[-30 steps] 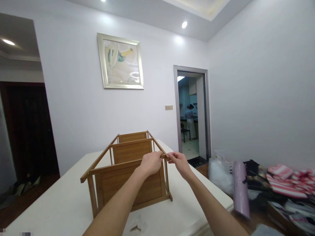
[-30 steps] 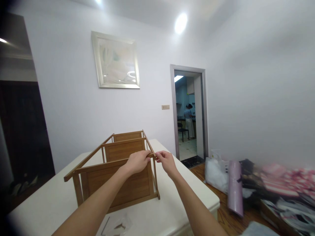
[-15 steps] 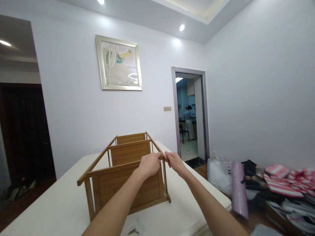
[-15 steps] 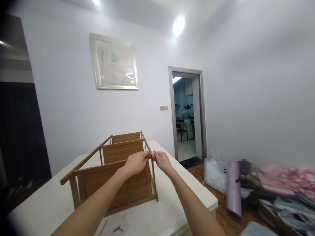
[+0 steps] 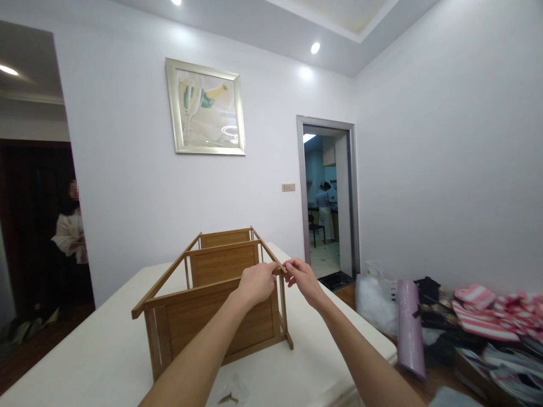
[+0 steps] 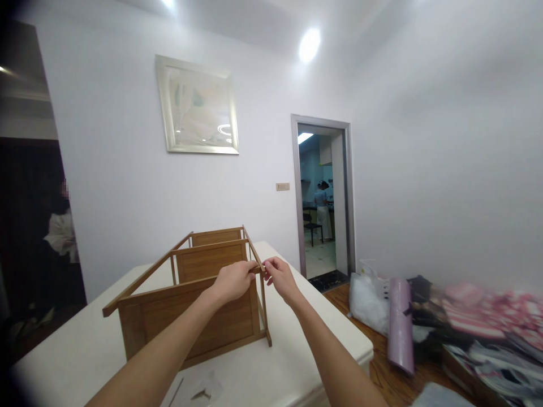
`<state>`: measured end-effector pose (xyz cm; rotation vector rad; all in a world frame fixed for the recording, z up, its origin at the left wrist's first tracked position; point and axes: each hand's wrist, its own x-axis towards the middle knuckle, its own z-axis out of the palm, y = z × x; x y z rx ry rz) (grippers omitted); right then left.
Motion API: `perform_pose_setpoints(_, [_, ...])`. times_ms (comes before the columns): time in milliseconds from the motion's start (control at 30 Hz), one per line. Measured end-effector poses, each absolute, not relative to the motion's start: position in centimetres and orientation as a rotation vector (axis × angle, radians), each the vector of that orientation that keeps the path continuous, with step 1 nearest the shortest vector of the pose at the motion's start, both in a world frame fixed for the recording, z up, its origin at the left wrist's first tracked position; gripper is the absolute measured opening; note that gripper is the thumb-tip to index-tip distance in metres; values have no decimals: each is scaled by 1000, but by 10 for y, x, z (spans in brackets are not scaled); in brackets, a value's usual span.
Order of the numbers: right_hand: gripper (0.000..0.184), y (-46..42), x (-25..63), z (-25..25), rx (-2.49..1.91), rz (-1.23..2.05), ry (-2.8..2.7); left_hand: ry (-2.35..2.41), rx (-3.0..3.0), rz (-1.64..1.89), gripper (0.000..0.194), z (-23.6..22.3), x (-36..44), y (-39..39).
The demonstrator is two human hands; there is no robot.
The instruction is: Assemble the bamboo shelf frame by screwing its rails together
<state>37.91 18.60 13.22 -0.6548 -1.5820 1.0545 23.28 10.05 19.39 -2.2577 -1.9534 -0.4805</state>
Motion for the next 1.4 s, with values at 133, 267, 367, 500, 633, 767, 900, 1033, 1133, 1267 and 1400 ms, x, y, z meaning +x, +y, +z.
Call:
perform_pose_setpoints(133, [26, 185, 379, 132, -632, 1073, -1580, -1959, -2257, -482, 32, 195, 233, 100])
perform_pose_setpoints(267, [23, 186, 379, 130, -645, 1060, -1593, -1968, -2253, -485, 31, 195, 234, 100])
perform_pose_setpoints(367, [24, 188, 378, 129, -660, 1039, -1613, -1970, -2255, -482, 32, 195, 234, 100])
perform_pose_setpoints(500, [27, 191, 378, 128, -692, 991, -1655, -1965, -2265, -475, 31, 195, 233, 101])
perform_pose_setpoints(633, [33, 194, 376, 126, -737, 917, -1698, -1954, -2283, -464, 31, 196, 232, 101])
perform_pose_setpoints(767, [45, 198, 372, 124, -772, 866, -1721, -1944, -2290, -463, 33, 196, 232, 101])
perform_pose_setpoints(900, [55, 198, 372, 123, -783, 864, -1726, -1941, -2295, -465, 34, 195, 231, 102])
perform_pose_setpoints(1033, [57, 197, 376, 122, -781, 872, -1693, -1941, -2294, -473, 32, 195, 232, 103])
perform_pose_setpoints(1133, [54, 197, 378, 124, -773, 880, -1657, -1937, -2293, -477, 32, 194, 231, 103])
perform_pose_setpoints(1267, [47, 197, 378, 126, -754, 887, -1635, -1931, -2293, -473, 31, 194, 231, 104])
perform_pose_setpoints(1400, [33, 195, 377, 126, -736, 894, -1642, -1929, -2292, -462, 31, 194, 230, 104])
